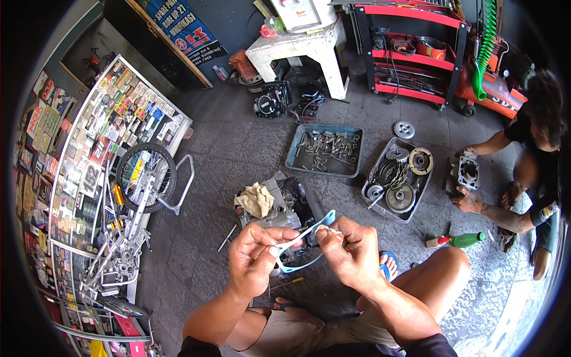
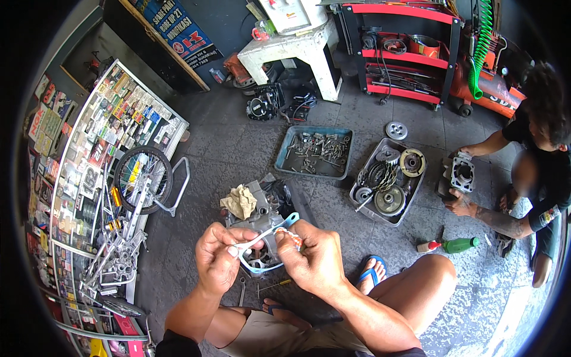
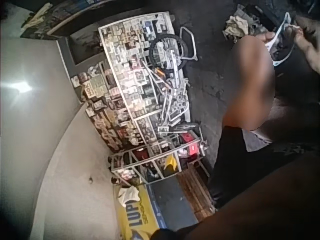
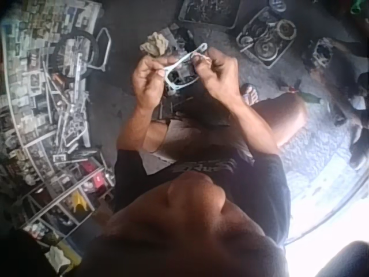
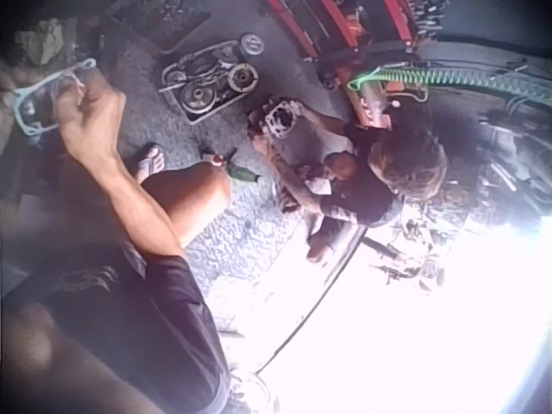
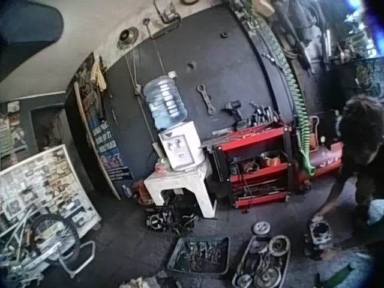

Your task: The person wipes an engine block with a cloth, then picks up a gasket and applies a line of liquid sealant from a tube along its edge.

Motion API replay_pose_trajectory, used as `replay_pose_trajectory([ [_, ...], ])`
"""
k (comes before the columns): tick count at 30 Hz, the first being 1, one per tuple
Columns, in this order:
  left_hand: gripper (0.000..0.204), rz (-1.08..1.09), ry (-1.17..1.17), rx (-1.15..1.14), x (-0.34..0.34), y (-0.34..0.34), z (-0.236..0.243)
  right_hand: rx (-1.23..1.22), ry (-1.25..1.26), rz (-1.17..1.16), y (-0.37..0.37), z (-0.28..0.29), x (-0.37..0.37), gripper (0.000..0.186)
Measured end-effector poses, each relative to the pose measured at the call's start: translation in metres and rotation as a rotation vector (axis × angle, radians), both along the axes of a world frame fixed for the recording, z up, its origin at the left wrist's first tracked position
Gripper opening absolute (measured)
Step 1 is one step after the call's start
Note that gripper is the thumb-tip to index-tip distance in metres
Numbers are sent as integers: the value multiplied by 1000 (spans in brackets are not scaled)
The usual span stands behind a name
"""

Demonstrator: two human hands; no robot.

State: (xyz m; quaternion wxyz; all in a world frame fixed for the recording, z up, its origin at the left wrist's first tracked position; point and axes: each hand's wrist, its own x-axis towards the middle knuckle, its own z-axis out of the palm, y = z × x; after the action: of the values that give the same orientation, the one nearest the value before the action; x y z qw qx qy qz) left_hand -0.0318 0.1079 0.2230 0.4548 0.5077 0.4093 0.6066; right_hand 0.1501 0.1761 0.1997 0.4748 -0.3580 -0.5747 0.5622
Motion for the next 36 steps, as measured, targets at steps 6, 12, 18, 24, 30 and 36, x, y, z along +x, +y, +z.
replay_pose_trajectory([
  [6,8,-9,-31,16,-2,-2,1,-103,55,-43,10,-24,8,29],
  [12,7,7,-60,3,-2,-3,1,-111,86,18,4,-23,9,31],
  [18,7,-5,-35,-2,0,-3,-1,-33,68,33,-1,1,6,28],
  [24,6,-15,-54,19,2,-4,3,-87,114,-1,4,-10,8,32],
  [30,6,2,-150,4,-1,-5,2,-121,27,18,1,-24,12,29],
  [36,7,21,-149,-9,-2,-3,1,-89,4,7,2,-27,14,28],
])
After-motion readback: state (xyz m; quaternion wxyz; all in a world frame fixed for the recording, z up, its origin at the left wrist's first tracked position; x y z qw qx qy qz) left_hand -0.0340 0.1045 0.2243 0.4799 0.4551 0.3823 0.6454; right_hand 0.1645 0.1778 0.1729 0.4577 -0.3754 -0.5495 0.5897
